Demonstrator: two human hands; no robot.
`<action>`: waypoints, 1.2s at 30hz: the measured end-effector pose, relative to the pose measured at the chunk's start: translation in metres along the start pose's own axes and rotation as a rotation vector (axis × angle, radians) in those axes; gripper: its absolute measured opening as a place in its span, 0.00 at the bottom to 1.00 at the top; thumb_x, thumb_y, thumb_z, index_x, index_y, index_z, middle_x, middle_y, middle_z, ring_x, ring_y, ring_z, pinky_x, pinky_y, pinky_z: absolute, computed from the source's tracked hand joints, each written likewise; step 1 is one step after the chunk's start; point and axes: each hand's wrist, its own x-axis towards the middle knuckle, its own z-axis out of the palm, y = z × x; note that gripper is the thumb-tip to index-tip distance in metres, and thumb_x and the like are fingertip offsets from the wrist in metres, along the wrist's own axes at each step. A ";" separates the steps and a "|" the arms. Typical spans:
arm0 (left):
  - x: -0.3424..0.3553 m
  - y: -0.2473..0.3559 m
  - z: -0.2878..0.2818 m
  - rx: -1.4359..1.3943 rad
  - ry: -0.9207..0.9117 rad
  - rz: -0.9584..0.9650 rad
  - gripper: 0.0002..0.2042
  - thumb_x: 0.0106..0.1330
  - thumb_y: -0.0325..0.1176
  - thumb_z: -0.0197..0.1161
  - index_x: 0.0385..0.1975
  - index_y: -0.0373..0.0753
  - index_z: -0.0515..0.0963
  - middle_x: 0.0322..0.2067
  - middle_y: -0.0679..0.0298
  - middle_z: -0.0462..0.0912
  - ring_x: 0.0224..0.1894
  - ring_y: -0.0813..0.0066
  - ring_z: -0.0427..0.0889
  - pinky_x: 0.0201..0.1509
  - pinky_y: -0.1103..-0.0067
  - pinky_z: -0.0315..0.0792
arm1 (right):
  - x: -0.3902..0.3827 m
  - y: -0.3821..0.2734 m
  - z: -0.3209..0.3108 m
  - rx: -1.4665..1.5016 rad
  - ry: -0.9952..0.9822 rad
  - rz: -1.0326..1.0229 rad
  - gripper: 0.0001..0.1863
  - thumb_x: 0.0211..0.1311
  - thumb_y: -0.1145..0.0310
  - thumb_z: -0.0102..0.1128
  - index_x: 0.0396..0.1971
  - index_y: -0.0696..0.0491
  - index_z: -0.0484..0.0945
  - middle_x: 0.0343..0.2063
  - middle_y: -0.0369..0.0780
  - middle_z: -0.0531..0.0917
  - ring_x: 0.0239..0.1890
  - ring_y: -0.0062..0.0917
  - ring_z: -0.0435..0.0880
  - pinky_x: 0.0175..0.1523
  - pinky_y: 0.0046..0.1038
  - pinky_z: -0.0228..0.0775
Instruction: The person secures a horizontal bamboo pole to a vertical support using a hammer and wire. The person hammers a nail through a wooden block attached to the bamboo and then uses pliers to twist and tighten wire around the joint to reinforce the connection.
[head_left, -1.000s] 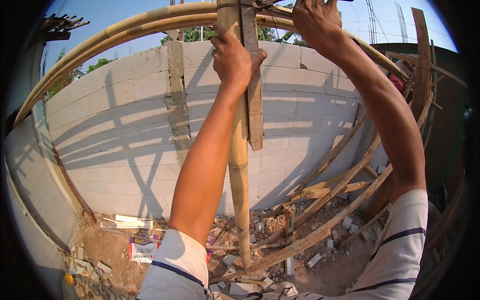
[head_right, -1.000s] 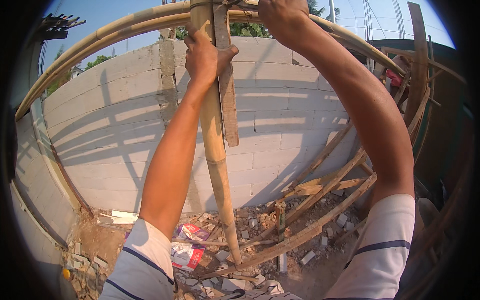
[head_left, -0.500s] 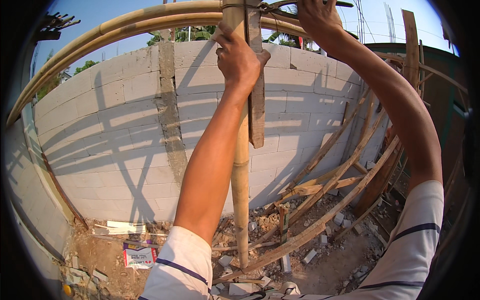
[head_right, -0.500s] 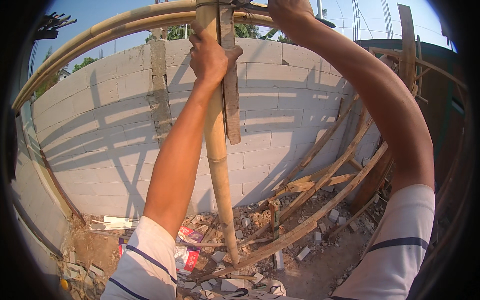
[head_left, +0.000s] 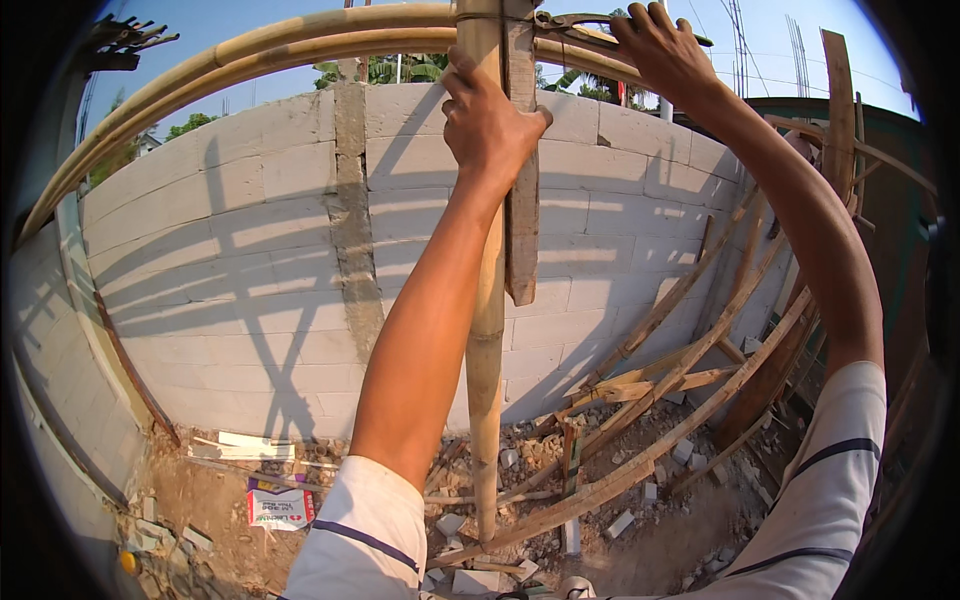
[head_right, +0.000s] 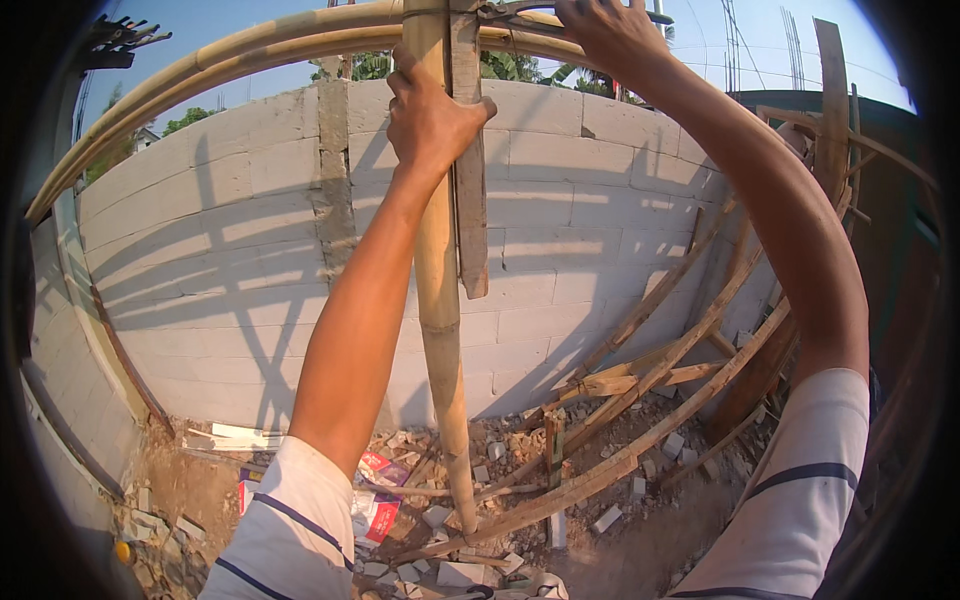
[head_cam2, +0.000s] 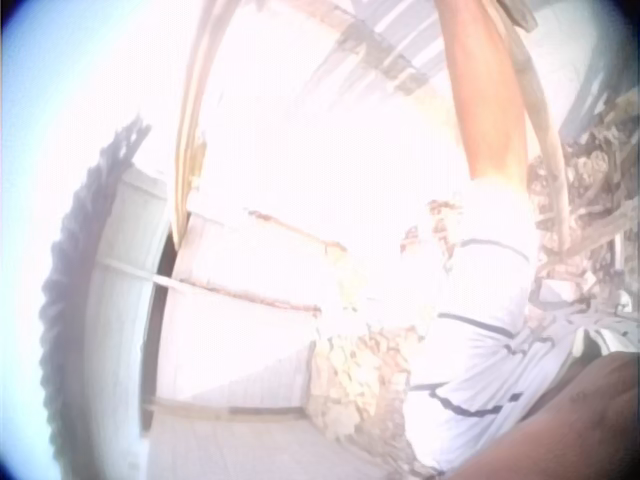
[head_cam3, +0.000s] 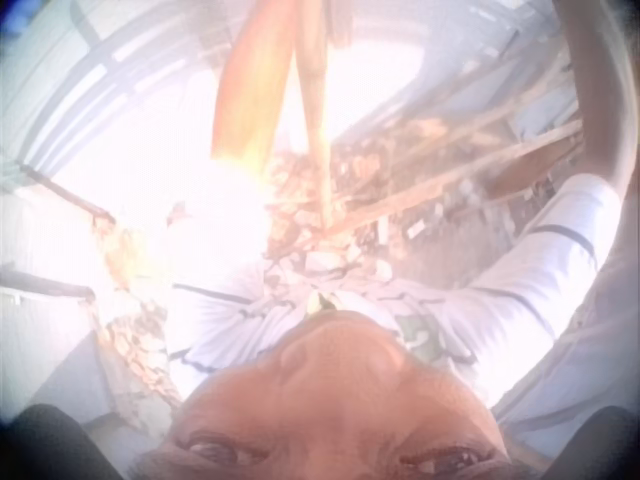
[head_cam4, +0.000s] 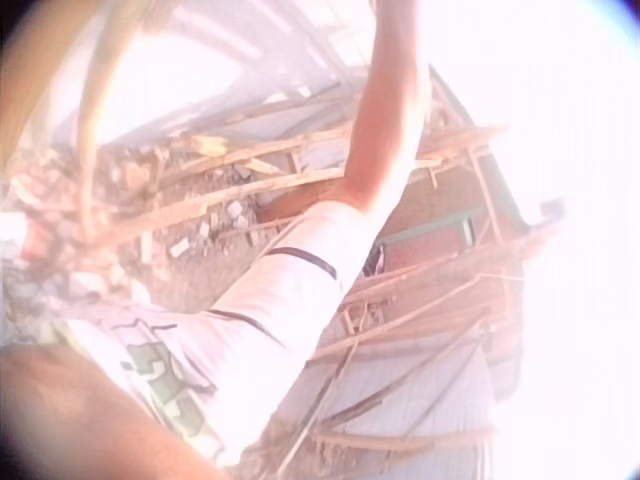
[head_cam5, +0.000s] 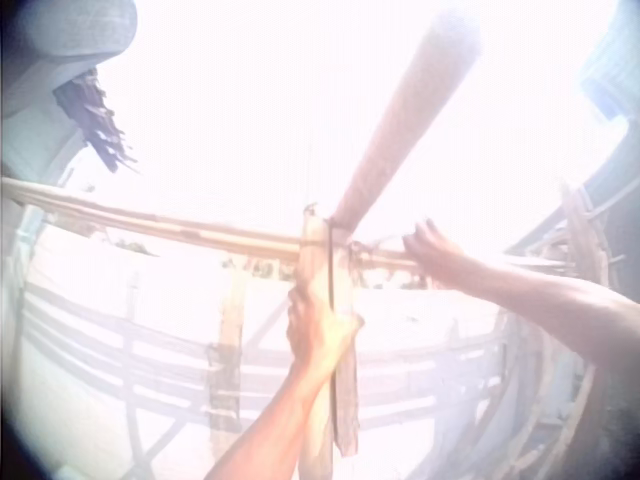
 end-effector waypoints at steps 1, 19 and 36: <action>-0.001 0.003 0.001 0.006 -0.012 -0.005 0.60 0.43 0.43 0.79 0.70 0.28 0.40 0.56 0.39 0.64 0.51 0.37 0.76 0.50 0.57 0.79 | -0.005 0.002 0.006 0.119 0.121 -0.004 0.32 0.54 0.52 0.64 0.54 0.58 0.74 0.45 0.48 0.75 0.51 0.45 0.71 0.63 0.53 0.61; -0.004 -0.006 0.004 0.107 0.061 0.093 0.60 0.43 0.48 0.76 0.70 0.27 0.43 0.56 0.38 0.67 0.52 0.38 0.78 0.54 0.57 0.77 | -0.003 0.052 -0.011 0.297 -0.026 -0.189 0.11 0.63 0.65 0.59 0.37 0.58 0.81 0.36 0.47 0.83 0.37 0.39 0.83 0.44 0.38 0.79; -0.007 -0.001 0.015 0.057 0.099 0.093 0.59 0.40 0.46 0.76 0.69 0.27 0.44 0.55 0.37 0.67 0.51 0.37 0.78 0.52 0.55 0.77 | 0.008 0.102 -0.042 1.002 -0.398 0.103 0.12 0.64 0.64 0.60 0.38 0.57 0.86 0.24 0.41 0.86 0.25 0.25 0.84 0.30 0.27 0.78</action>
